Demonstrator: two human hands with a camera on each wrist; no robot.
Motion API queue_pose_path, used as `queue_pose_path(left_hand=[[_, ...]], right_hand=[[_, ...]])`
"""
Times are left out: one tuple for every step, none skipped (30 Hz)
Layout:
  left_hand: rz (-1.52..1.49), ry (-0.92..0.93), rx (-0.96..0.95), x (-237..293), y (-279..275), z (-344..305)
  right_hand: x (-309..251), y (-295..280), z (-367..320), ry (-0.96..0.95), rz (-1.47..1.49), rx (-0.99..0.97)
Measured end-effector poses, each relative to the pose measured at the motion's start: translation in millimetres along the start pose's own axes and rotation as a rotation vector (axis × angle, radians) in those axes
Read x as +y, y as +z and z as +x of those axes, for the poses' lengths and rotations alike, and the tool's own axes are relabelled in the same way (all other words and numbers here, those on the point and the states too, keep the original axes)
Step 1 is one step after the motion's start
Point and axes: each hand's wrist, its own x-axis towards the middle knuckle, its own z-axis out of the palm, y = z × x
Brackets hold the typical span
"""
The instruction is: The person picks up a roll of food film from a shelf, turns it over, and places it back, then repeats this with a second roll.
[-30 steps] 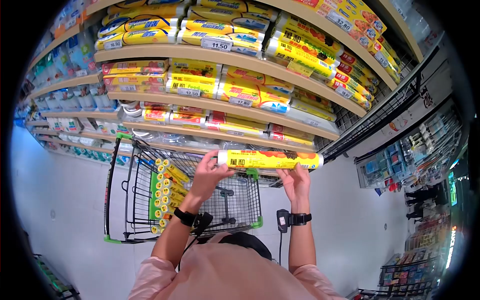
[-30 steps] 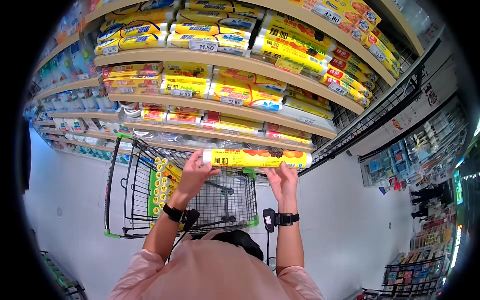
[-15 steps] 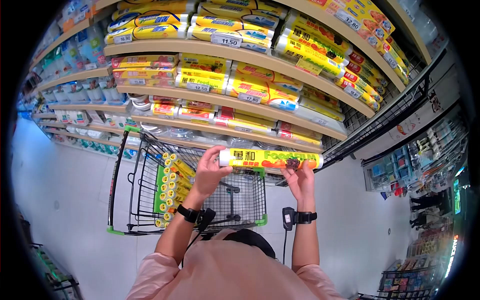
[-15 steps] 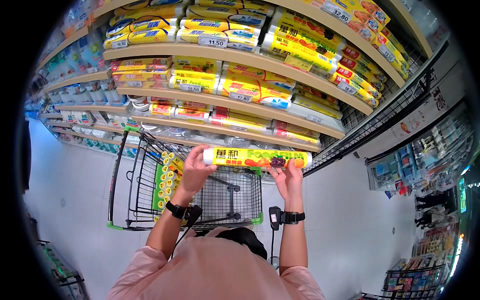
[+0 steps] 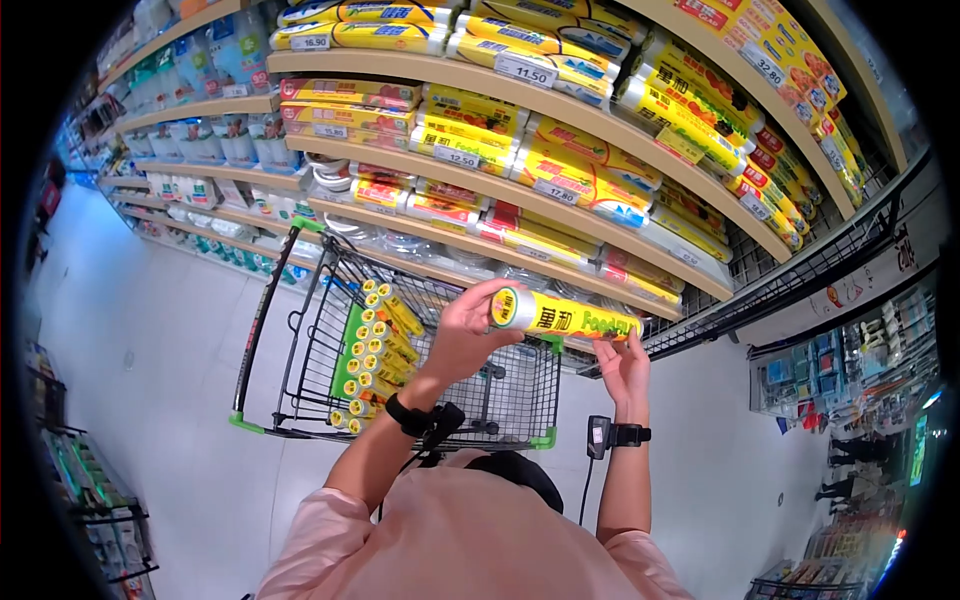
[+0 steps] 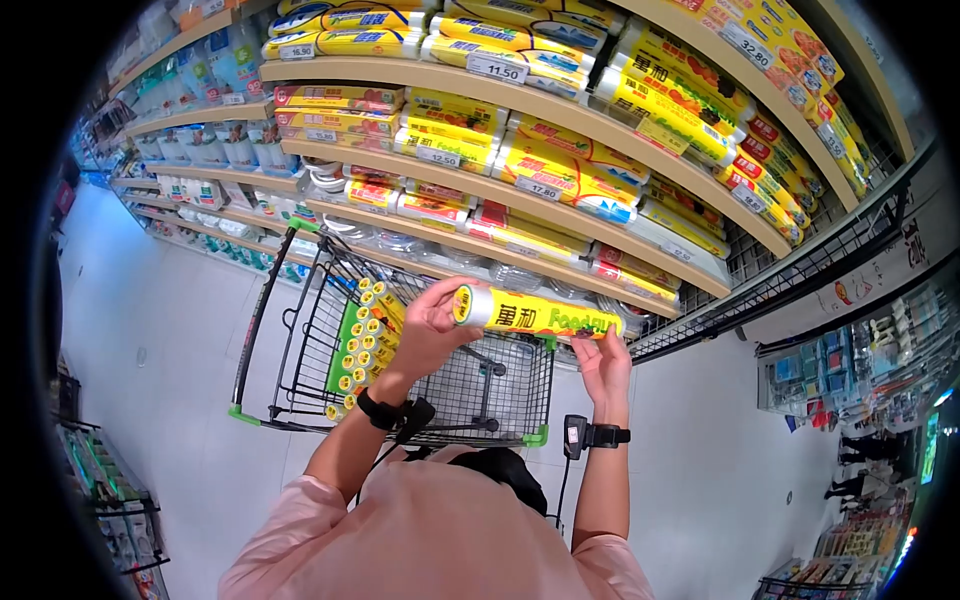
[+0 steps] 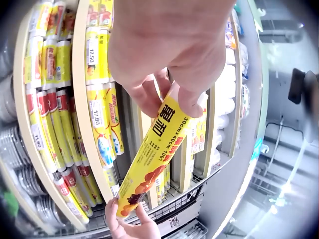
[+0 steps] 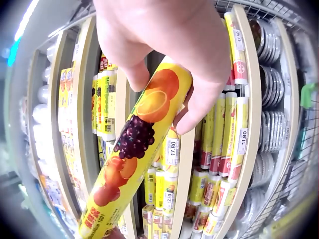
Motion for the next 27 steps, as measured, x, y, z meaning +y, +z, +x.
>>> queue_pose_path(left_hand=[[0.047,0.031,-0.013,5.5,5.5,-0.3],[0.140,0.059,-0.013,7.4,6.9,-0.7],[0.232,0.084,-0.014,8.9,8.3,-1.3],[0.322,0.108,-0.017,11.3,10.4,-2.0],[0.382,0.118,-0.014,15.0,12.9,-3.5],[0.415,0.106,-0.020,19.0,15.0,-3.8],[0.447,0.093,-0.026,21.9,17.1,-4.3],[0.479,0.079,-0.030,23.9,18.8,-5.1],[0.420,0.047,-0.049,25.1,20.5,-5.1],[0.363,0.014,-0.067,25.6,22.1,-4.7],[0.305,-0.019,-0.087,26.1,23.4,-3.8],[0.379,0.015,-0.084,27.0,24.7,-2.8],[0.452,0.048,-0.081,27.9,26.1,-1.7],[0.526,0.083,-0.078,28.3,26.7,0.6],[0.591,0.084,-0.067,27.9,26.3,3.0],[0.546,0.083,-0.046,25.8,25.7,4.2],[0.500,0.082,-0.026,22.0,24.5,4.8],[0.452,0.080,-0.006,18.0,23.4,5.4],[0.427,0.072,0.004,15.6,21.5,6.2],[0.401,0.063,0.012,14.1,18.3,6.6],[0.373,0.053,0.018,11.9,15.4,6.3],[0.311,0.071,0.057,8.2,12.6,6.7],[0.248,0.089,0.092,3.8,9.7,8.5],[0.183,0.105,0.126,-0.3,6.7,9.9],[0.181,0.109,0.139,-2.7,2.5,11.1],[0.154,0.070,0.193,-6.3,-0.8,10.3],[0.128,0.033,0.248,-10.2,-3.6,8.7]], right_hand=[[2.3,-1.8,1.6,0.002,-0.008,0.013],[3.5,-3.5,3.8,0.000,-0.018,0.025],[4.1,-2.6,4.9,0.022,0.018,0.036],[4.7,-2.0,5.9,0.044,0.032,0.042],[5.1,-1.9,6.6,0.064,0.046,0.049],[5.0,-1.5,7.4,0.083,0.060,0.058],[4.4,-0.4,7.1,0.108,0.055,0.038],[4.3,-0.8,7.7,0.113,0.034,0.033],[4.8,-1.7,8.7,0.119,0.012,0.027],[6.4,-3.3,9.7,0.126,-0.009,0.022],[8.8,-9.0,12.9,0.111,-0.014,-0.004],[10.8,-13.3,16.3,0.095,-0.018,-0.031],[12.5,-17.9,18.1,0.080,-0.023,-0.058],[14.1,-22.5,19.2,0.083,-0.024,-0.067],[15.3,-22.3,18.1,0.084,-0.026,-0.076],[16.3,-22.0,17.8,0.085,-0.028,-0.084],[17.7,-21.8,17.8,0.090,0.001,-0.086],[18.9,-20.9,17.2,0.095,0.028,-0.086],[19.6,-20.1,16.5,0.100,0.057,-0.085],[19.4,-20.1,15.5,0.104,0.048,-0.097],[18.3,-19.8,13.3,0.107,0.039,-0.107],[16.9,-19.1,11.4,0.107,0.031,-0.117],[15.3,-18.1,9.4,0.095,0.011,-0.096],[13.4,-14.0,5.5,0.082,-0.009,-0.073],[11.0,-13.4,2.7,0.070,-0.028,-0.048],[8.0,-17.0,1.8,0.054,-0.043,-0.048],[5.0,-20.8,1.9,0.039,-0.058,-0.051]])
